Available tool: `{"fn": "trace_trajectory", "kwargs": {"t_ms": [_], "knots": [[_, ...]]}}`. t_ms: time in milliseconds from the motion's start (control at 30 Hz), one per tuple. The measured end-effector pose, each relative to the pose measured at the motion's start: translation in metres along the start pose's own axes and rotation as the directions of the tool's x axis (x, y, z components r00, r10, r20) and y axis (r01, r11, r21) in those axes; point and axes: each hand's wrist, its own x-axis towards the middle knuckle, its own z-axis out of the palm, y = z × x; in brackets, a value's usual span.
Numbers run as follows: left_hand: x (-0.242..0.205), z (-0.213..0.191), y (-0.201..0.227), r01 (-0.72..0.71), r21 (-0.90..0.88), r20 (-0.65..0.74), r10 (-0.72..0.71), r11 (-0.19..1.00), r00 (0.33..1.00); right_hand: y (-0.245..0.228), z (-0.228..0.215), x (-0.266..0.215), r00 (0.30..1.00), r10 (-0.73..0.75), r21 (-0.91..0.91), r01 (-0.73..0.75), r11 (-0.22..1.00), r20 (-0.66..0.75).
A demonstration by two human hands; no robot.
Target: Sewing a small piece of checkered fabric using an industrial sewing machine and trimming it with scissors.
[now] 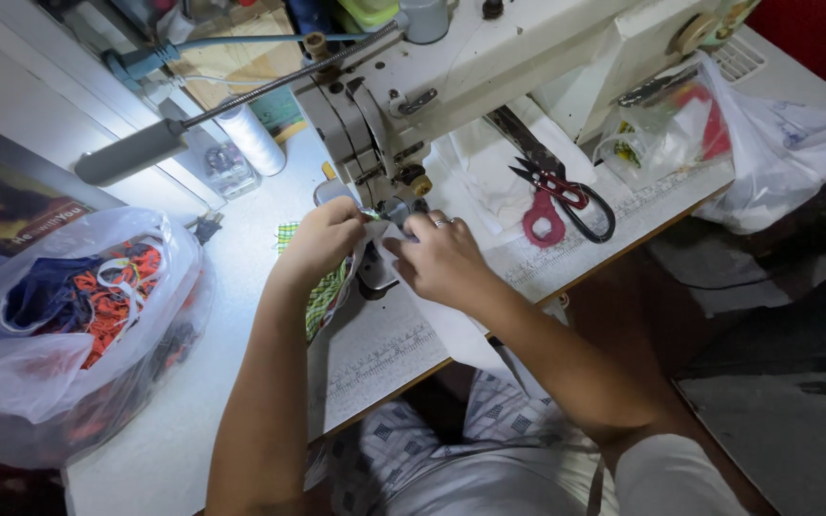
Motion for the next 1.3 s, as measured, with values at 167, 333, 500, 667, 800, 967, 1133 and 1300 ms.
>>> {"fn": "trace_trajectory", "kwargs": {"t_ms": [167, 333, 500, 667, 800, 967, 1133, 1300], "knots": [[0.032, -0.002, -0.024, 0.043, -0.064, -0.002, -0.043, 0.997, 0.999, 0.011, 0.002, 0.009, 0.997, -0.006, 0.057, 0.001, 0.998, 0.083], [0.061, 0.002, -0.042, 0.045, -0.122, 0.026, -0.042, 0.991, 0.999, 0.017, 0.031, 0.002, 0.997, -0.014, -0.037, 0.017, 0.999, 0.072], [0.075, 0.006, -0.045, 0.076, -0.128, 0.012, -0.075, 0.989, 0.997, -0.007, 0.023, 0.014, 0.998, -0.032, -0.153, 0.024, 0.988, -0.050], [0.050, 0.001, -0.022, 0.093, -0.097, 0.002, -0.093, 0.991, 0.996, -0.022, 0.028, 0.004, 0.981, -0.061, -0.278, 0.008, 0.961, -0.185], [0.038, 0.004, -0.015, 0.098, -0.040, -0.007, -0.099, 0.994, 0.995, -0.033, 0.003, -0.004, 0.997, 0.020, -0.158, -0.032, 0.987, -0.079], [0.023, 0.009, -0.010, 0.099, -0.009, -0.038, -0.099, 0.995, 0.994, -0.037, 0.001, -0.021, 0.997, 0.072, -0.108, -0.070, 0.992, 0.018], [-0.006, 0.016, 0.018, 0.083, 0.135, -0.030, -0.080, 0.987, 0.996, -0.044, -0.006, -0.023, 0.994, 0.111, -0.090, -0.109, 0.990, 0.014], [-0.034, 0.022, 0.038, 0.062, 0.187, -0.019, -0.059, 0.980, 0.998, -0.042, -0.005, -0.023, 0.978, 0.168, -0.038, -0.164, 0.986, 0.122]]}}
